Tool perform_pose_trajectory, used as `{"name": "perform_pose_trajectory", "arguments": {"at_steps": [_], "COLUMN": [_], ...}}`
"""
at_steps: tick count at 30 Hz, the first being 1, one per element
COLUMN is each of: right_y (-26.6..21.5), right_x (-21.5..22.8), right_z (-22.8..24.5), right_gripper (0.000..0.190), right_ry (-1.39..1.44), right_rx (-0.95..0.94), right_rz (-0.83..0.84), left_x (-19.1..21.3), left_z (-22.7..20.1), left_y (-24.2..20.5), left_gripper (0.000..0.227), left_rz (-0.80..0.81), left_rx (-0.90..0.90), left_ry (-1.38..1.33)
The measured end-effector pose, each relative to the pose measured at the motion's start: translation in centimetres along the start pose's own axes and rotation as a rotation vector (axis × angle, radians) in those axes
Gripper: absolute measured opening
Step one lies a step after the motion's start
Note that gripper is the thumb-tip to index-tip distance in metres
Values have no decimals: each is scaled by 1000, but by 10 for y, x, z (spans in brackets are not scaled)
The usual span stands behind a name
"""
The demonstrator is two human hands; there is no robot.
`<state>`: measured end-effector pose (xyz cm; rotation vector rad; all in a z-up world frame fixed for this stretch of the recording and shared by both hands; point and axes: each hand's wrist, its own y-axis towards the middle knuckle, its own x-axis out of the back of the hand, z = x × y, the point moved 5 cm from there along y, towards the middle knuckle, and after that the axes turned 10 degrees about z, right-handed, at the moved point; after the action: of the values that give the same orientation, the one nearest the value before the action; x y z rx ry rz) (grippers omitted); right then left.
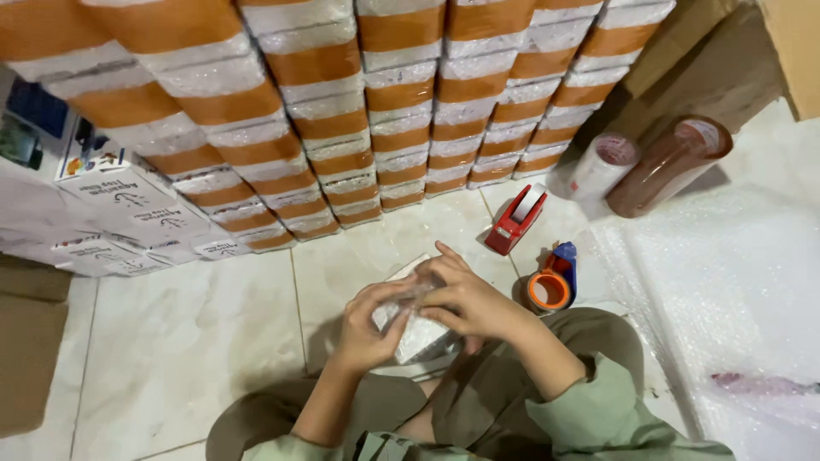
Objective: The person stacks multiple small boxes labeled 'Aquarium Top Filter' on the floor. They then sit down, wrap a single box in bubble wrap, and secure it with packing tape using a handheld dispenser.
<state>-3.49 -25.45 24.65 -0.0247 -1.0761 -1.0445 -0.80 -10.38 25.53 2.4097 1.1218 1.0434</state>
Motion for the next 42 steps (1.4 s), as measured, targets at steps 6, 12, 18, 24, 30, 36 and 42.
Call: {"name": "perform_pose_trajectory", "arguments": {"at_steps": [6, 12, 18, 24, 30, 36, 42], "right_y": [-4, -58, -203, -190, -177, -198, -179], "right_x": [8, 5, -84, -104, -148, -191, -178], "right_z": [-9, -184, -336, -350, -316, -395, -362], "right_gripper": [12, 18, 29, 20, 16, 1, 8], "right_ry": [233, 1152, 327, 629, 896, 1781, 1560], "right_rx": [41, -294, -1571, -1461, -1162, -1132, -1228], "right_rz": [21, -785, -1033, -1435, -1818, -1287, -1341], "left_x": [-19, -39, -56, -66, -70, -69, -66], "left_z": [5, -2, -38, -40, -45, -52, -54], "left_y": [8, 2, 13, -4, 0, 4, 0], "left_gripper": [61, 34, 14, 14, 16, 14, 16], "left_rz": [324, 213, 153, 82, 87, 78, 85], "left_rx": [298, 177, 40, -49, -49, -38, 10], "left_ry": [291, 354, 316, 344, 327, 370, 395]}}
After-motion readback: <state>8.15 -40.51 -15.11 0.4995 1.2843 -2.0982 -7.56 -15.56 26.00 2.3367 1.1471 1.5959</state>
